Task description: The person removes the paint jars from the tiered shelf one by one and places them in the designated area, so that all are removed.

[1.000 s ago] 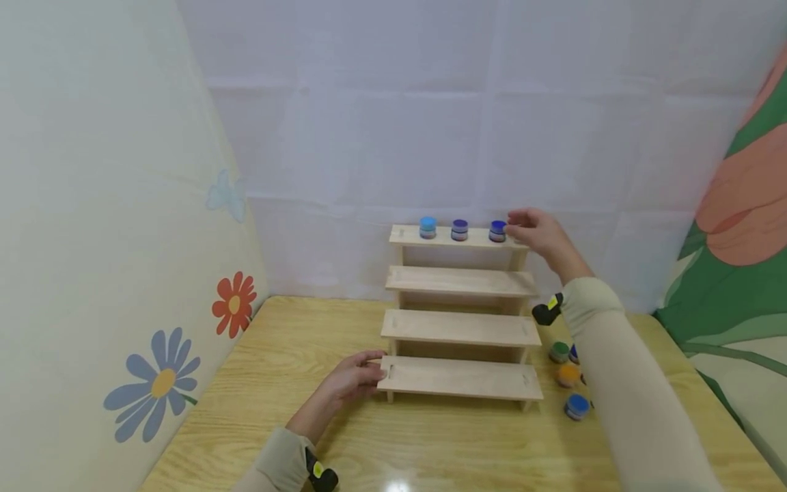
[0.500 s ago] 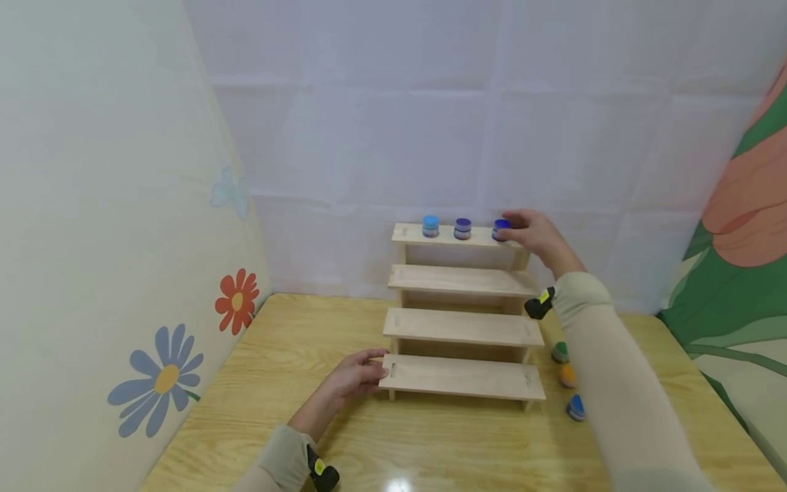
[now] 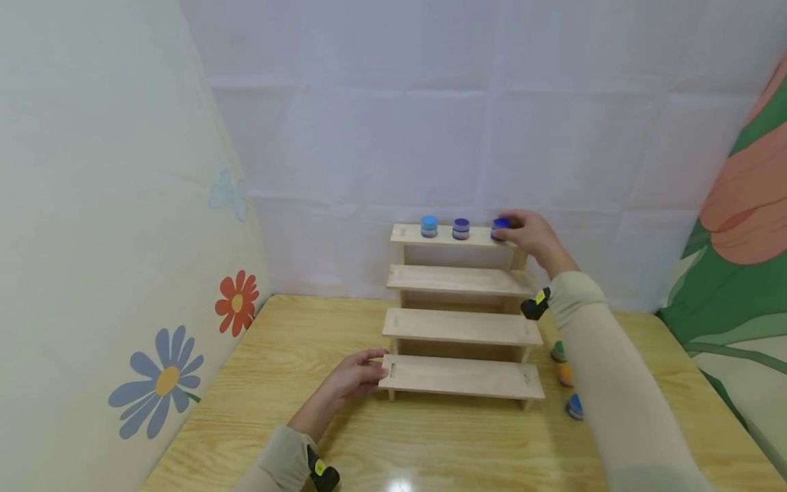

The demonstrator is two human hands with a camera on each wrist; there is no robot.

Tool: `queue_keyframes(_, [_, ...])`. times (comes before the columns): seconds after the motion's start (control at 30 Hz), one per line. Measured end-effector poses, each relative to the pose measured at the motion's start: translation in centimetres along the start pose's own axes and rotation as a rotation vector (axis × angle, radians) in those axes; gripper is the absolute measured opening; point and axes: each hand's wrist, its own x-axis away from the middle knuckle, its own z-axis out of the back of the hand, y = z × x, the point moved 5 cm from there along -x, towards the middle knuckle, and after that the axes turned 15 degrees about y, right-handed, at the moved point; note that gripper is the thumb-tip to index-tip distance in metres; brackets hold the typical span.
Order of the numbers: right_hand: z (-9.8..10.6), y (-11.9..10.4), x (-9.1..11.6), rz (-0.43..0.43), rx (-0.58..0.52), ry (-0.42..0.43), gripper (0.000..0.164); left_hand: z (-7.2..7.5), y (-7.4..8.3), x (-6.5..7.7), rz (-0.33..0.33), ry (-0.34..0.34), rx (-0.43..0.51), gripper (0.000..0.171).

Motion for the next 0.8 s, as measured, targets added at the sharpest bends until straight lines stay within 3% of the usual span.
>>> queue_keyframes(0.2, [1.0,0.2,0.5,0.025,-0.031,-0.003,0.058,0.0,0.1,-0.2,-0.002,-0.002,0.0,0.058])
queue_keyframes(0.5, [3.7,1.8,3.0,0.016,-0.099,-0.058,0.06,-0.2,0.1,-0.2,-0.001,0.001,-0.012,0.057])
queue_keyframes(0.8, [5.8,2.7,5.6,0.075,-0.063,-0.034,0.061,-0.2,0.2,-0.4,-0.006,-0.006,0.005,0.059])
